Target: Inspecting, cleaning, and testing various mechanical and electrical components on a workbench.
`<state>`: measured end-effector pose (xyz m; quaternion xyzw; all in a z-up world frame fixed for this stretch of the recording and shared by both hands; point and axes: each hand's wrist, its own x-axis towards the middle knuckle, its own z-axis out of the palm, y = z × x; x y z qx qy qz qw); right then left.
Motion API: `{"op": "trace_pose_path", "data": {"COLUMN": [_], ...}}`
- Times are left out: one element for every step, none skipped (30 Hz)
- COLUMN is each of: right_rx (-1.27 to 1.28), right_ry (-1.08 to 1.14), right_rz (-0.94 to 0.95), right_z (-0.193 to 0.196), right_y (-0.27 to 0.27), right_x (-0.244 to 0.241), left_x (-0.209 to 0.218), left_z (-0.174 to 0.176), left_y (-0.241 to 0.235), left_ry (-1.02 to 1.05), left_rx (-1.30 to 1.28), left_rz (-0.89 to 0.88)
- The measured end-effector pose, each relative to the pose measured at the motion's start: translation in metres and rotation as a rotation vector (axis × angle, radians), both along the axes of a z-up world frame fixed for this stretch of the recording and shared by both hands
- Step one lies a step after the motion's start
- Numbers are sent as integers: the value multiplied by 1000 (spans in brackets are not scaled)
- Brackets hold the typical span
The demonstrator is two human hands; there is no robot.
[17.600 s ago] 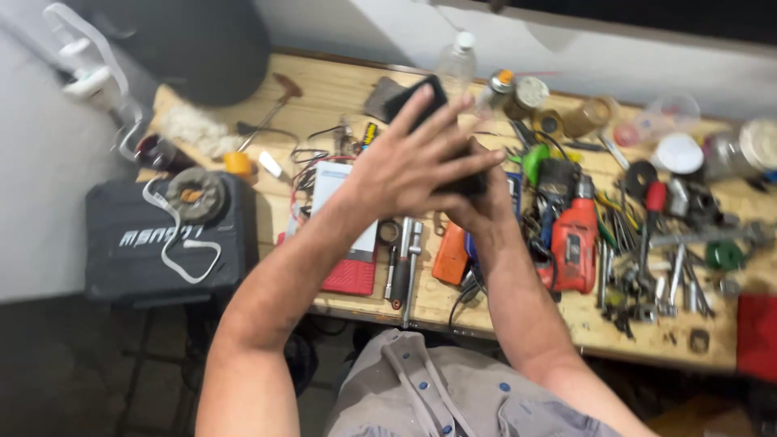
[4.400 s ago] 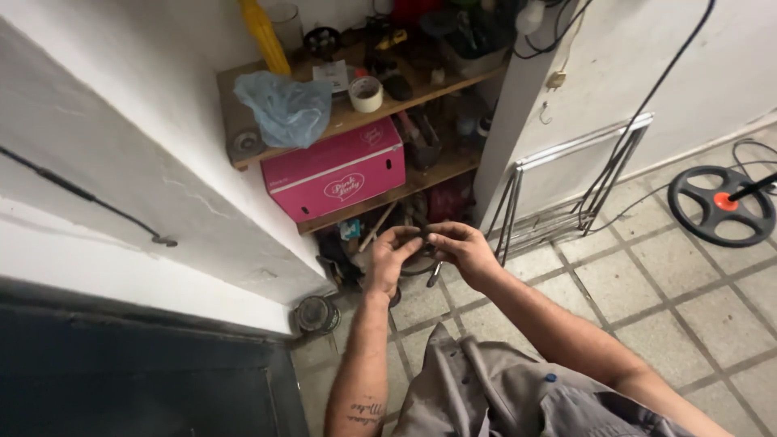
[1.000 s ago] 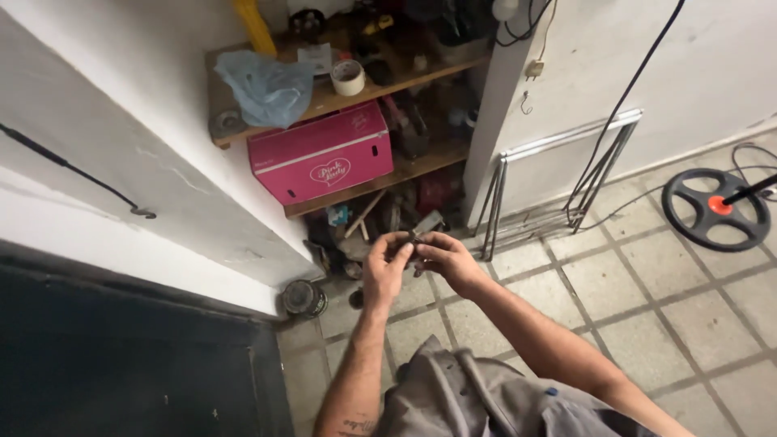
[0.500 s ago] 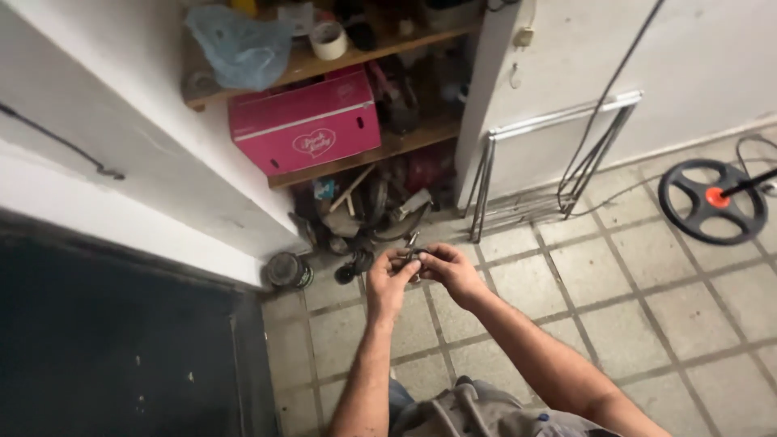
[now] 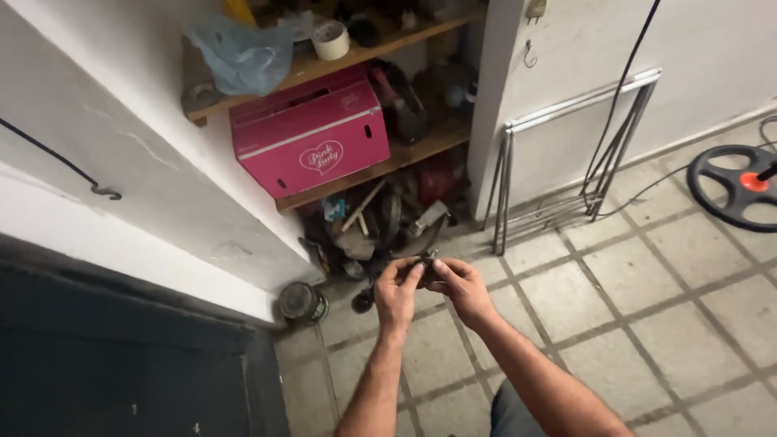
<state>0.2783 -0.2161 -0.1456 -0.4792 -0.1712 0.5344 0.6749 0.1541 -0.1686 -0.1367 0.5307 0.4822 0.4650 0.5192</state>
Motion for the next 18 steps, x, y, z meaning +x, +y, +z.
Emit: {"op": "trace_pose_path", "data": {"right_rx": [7,18,21,19,25,26,27,40,42,24,15,11,7,13,-7,-28,-24,-25], "right_ry": [5,6,24,41,41,45,50,50,-6,-57,-52,-8,35,37,72,110,115,109], "right_rz": [-8,-17,-41,-65,-76,-74,-71,-75,-62,-46,-46,-56,-67,-73,-68,-68,-79,-76], "right_z": [-7,-17,-27,-37,-50,-60,-70,-74,-78,-86,-99,-110,-118,-133,-146,-157,-157,-154], "right_y": [3,8,14,17,12,17,23,27,32,27,30,34,37,40,44,45,43,45], "right_x": [-7,-11,-15,-18,-22,-20,-18,-18,-17,-19,-17,-14,-11,-7,-2,1,2,9], "left_x": [-4,-5,-6,-6,-10,-10,-10,-9,-7,-8,-5,-1,4,7,9,10,9,13], "left_z": [-11,-24,-37,-50,-58,-62,-66,-79,-93,-111,-132,-151,-167,-181,-191,-199,-192,-183], "left_y": [3,8,13,16,11,14,17,25,33,31,37,42,47,51,54,56,53,52], "left_ry": [46,47,43,38,37,113,188,187,158,135,140,38,-63,-62,-105,-143,-138,-153], "left_rx": [14,26,53,75,81,120,159,173,137,81,72,25,-23,-18,-62,-109,-107,-141], "left_rz": [10,1,10,17,6,38,72,70,53,38,37,12,-12,-17,-29,-46,-57,-66]}}
